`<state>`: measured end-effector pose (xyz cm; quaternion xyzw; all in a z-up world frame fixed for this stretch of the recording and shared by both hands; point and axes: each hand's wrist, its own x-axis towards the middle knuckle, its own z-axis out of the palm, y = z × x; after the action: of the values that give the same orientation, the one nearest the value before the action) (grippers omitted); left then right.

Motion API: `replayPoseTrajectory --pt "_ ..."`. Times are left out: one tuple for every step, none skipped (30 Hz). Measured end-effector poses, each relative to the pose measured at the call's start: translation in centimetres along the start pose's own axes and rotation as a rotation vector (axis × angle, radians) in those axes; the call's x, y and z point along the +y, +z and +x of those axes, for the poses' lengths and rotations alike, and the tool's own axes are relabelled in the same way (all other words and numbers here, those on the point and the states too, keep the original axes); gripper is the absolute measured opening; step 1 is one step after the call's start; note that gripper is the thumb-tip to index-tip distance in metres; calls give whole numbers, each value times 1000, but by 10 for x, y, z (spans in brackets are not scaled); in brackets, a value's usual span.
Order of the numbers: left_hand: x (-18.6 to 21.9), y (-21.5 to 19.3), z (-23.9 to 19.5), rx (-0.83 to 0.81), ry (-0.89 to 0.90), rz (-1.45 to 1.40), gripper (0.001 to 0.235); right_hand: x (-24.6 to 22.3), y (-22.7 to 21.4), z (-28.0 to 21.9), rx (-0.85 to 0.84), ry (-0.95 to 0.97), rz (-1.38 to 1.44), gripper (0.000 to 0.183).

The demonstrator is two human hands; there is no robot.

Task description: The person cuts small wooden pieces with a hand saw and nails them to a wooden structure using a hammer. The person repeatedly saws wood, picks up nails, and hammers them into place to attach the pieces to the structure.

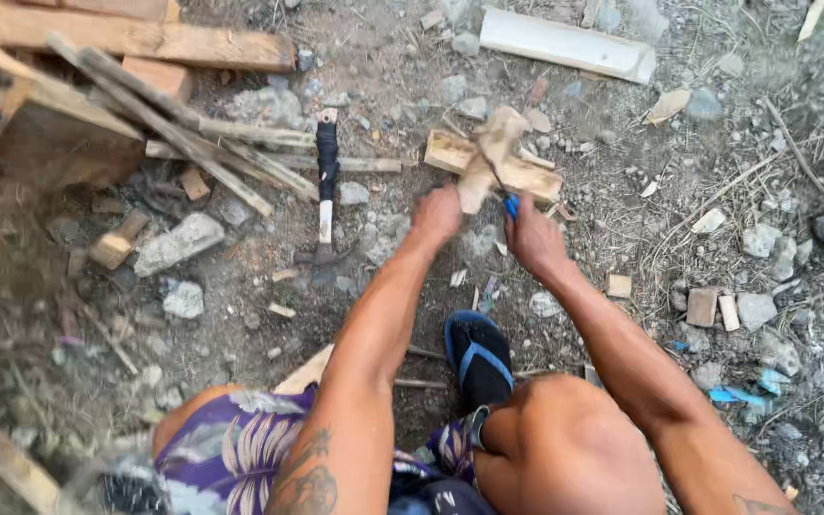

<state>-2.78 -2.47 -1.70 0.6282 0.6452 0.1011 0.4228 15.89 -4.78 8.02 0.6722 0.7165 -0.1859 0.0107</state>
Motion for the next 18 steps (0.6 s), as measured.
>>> replayPoseTrajectory --pt "1 6 -4 44 -2 17 26 7 19 -5 -6 30 24 49" --pt "7 3 4 99 16 43 25 10 24 4 13 25 -5 45" --pt "13 -2 16 130 30 84 23 9 23 10 31 21 -35 42" --pt "11 7 2 120 27 123 23 6 21 -8 11 41 -59 38" --pt "9 15 -14 109 24 162 24 -2 10 -30 -52 43 49 38" --pt "21 3 -1 46 -20 164 27 -14 -19 -24 -65 15 145 37" --pt "33 -11 9 -17 -64 165 31 -29 -52 -17 -79 -17 241 37" --pt "32 -6 -8 -126 -138 161 35 -42 -75 -29 -135 61 244 36" --pt "30 -3 -22 -92 -139 108 34 -50 -102 -38 -191 139 247 35" --pt "36 -8 -22 -41 -119 59 33 -57 -129 -43 -90 119 298 36" --pt "42 -14 -19 10 -98 10 32 -60 -153 -46 11 98 347 39" --pt "40 -15 -25 -5 -87 -6 32 -57 -167 -50 179 -86 458 34" --pt "37 -16 -29 -20 -76 -22 32 -53 -171 -50 343 -276 566 29" --pt "36 -21 -23 -23 -50 -29 32 -44 -170 -46 476 -366 759 28" --pt "36 -24 -17 -49 -53 -48 33 -32 -158 -38 572 -455 814 27" --pt "31 -21 -16 -81 -70 -73 35 -25 -129 -27 566 -449 750 26" --pt "26 -15 -15 -113 -87 -99 37 -15 -95 -15 505 -390 608 25" --pt "18 -8 -17 -102 -75 -83 33 -8 -56 -9 311 -240 363 24"
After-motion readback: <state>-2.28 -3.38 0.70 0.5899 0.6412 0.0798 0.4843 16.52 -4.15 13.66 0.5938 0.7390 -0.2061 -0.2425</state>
